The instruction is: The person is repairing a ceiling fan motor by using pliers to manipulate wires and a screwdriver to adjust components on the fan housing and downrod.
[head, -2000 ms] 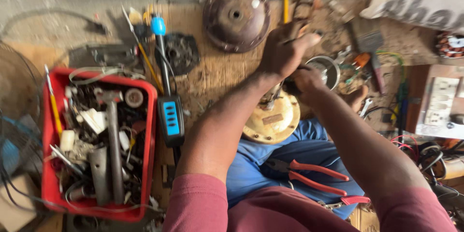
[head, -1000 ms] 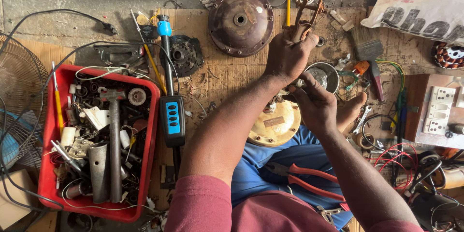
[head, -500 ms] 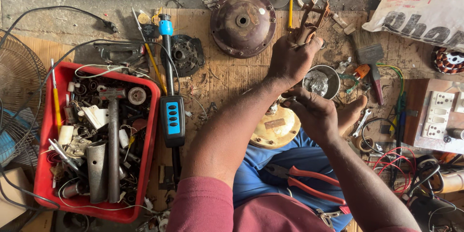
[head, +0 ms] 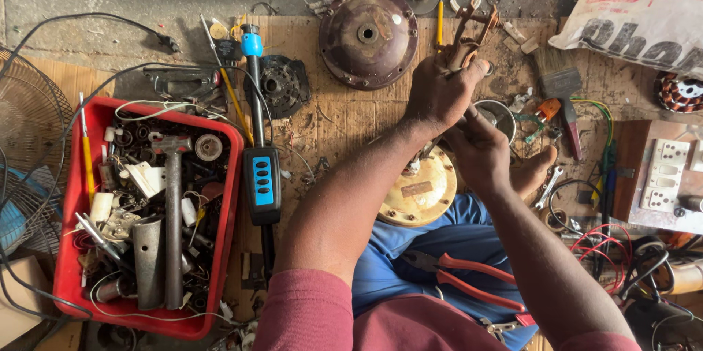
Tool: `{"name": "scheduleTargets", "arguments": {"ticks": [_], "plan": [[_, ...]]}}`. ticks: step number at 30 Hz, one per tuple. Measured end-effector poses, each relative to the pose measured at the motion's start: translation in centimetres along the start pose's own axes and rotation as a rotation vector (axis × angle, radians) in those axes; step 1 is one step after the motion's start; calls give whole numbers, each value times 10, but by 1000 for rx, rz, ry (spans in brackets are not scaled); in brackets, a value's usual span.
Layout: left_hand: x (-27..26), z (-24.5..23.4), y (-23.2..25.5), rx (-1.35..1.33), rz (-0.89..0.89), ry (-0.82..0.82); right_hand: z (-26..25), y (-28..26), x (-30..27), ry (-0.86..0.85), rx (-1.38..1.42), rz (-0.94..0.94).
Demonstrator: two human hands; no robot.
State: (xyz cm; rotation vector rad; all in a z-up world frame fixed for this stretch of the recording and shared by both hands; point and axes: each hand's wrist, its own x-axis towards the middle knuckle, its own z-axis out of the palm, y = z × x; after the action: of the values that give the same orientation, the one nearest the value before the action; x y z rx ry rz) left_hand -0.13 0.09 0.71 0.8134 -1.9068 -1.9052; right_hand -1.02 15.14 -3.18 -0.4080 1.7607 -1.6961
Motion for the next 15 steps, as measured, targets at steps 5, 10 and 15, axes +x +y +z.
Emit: {"name": "scheduleTargets", "arguments": {"ticks": [5,10,15], "plan": [[-2,0,0,-22,15,4,-9,6,-7,-53,25,2],[-1,0,1,-70,8,-18,-8,16,-6,12,-1,-14],[5,-10,-1,-134,-1,-141,-4,12,-1,4,-102,64]]}}
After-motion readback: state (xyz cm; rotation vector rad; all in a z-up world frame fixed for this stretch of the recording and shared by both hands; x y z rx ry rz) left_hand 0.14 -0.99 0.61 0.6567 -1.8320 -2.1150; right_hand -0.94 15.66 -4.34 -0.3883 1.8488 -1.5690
